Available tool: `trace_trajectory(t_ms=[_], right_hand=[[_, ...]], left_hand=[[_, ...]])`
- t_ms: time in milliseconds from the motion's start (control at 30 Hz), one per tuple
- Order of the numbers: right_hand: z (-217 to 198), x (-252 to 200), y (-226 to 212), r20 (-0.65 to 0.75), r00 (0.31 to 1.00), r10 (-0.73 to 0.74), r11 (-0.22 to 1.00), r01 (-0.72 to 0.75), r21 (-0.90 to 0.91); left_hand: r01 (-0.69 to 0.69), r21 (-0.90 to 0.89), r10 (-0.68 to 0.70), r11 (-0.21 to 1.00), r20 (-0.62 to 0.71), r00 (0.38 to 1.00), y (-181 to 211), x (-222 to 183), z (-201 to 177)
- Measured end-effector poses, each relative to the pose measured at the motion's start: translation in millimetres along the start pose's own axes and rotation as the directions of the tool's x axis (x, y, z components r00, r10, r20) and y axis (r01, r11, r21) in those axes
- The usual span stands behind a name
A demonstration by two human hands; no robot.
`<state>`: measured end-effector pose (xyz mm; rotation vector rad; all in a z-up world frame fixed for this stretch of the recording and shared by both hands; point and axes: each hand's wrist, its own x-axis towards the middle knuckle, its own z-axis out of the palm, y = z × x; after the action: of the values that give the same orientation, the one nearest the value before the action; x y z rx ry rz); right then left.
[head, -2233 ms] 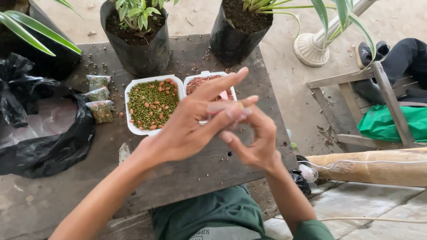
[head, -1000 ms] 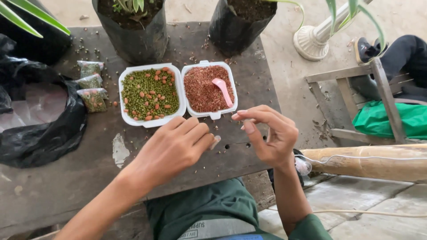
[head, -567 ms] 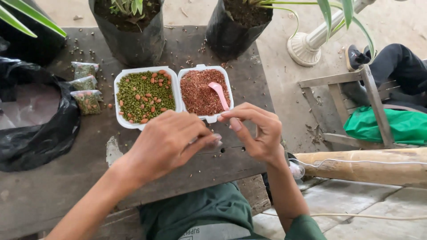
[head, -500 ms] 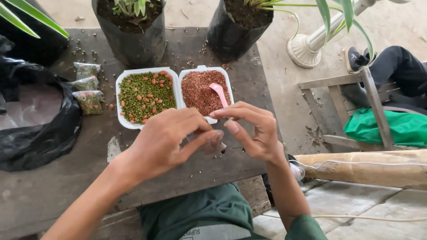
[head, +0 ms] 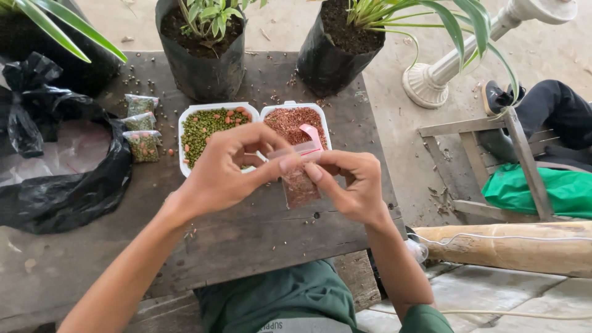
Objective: Organizing and sorting green and red seeds into plastic containers using a spoon and a small bag
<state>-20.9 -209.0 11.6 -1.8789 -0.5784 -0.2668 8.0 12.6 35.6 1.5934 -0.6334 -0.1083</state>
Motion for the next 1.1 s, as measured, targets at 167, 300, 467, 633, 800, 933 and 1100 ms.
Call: trace_trajectory(t_ms=[167,300,467,633,800,933,1100], right_hand=[[2,8,-1,0.001,0.985,-0.174,0.983,0.173,-0.052],[-12,24,-2,0.211,0.931,-0.299,0.937,0.328,-0.120],[-20,41,-15,0.392,0.873,-0.290,0.931,0.352,-0.095],[-15,41,-9,0.372,0.870,-0.324,0.923,0.377,-0.079],[-14,31,17,0.189,0.944,-0.269,0.960,0.279,-0.026],[-14,31,31,0.154,0.966,-0.206,0.979,0.205,0.023],[-9,34,27,0.090,0.985,-0.148,0.988,0.144,0.052]], left_hand=[[-0.201,0.077,0.205,0.977,-0.056,0.977,-24,-9,6],[-0.318,0.160,0.329,0.934,-0.043,0.944,-33,-11,3],[-0.323,0.180,0.341,0.929,-0.077,0.937,-32,-15,4],[-0.305,0.186,0.334,0.934,-0.153,0.930,-40,-17,6],[-0.170,-0.010,0.167,0.985,-0.153,0.974,-50,-23,24],[-0.099,-0.065,0.086,0.993,-0.176,0.981,-65,-27,34],[-0.004,-0.157,-0.038,0.988,-0.264,0.964,-66,-29,38]])
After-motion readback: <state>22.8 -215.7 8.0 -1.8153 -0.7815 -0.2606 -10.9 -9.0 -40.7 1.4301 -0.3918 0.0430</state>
